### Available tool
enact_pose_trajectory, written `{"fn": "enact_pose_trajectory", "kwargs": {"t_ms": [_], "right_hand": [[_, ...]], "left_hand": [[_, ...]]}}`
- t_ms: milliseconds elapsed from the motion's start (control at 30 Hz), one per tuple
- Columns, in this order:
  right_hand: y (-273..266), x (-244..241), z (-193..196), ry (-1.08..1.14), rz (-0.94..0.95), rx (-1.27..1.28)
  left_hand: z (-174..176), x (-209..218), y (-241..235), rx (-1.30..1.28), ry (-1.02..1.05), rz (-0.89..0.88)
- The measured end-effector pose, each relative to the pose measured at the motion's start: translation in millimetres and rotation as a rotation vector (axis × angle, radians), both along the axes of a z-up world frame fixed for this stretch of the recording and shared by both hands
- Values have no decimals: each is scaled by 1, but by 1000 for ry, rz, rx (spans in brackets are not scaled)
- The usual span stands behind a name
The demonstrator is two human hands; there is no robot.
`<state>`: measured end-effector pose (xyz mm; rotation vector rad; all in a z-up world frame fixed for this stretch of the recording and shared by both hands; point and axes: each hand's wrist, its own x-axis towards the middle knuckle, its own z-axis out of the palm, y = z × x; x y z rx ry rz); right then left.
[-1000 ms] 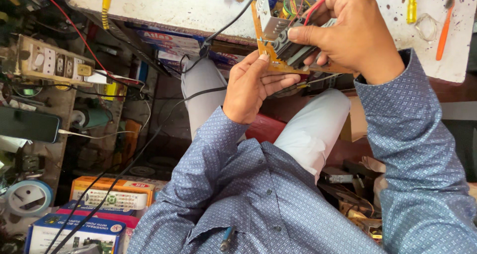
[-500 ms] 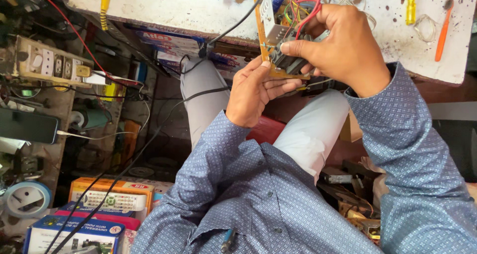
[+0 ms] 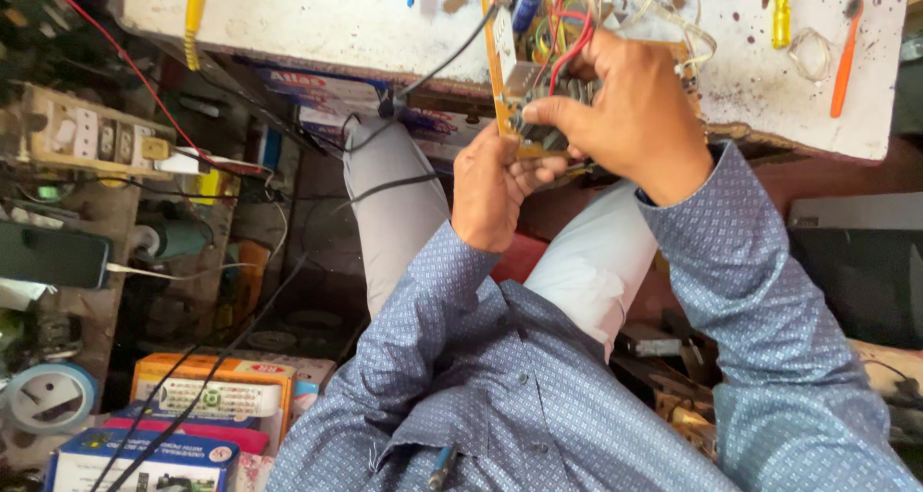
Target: The person uses a multimeter to test a small electronic component, then uses a screwdriver to adjust a circuit board, and finally uses a soldering iron to solder points on the board.
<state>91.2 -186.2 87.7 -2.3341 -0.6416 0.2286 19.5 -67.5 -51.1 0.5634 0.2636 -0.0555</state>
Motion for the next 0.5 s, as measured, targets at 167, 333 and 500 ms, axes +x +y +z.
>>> {"fn": "enact_pose_trajectory", "kwargs": {"t_ms": [167,333,500], "right_hand": [[-1,-17,-15,-297,40,-21],[-26,-47,-25,-255,-108,77],[-83,-61,-43,-575,-250,208]], "left_hand": [[1,-12,4,-20,46,-69],[8,-4,6,134,106,-114],[7,2,10,209,191,-131]]}}
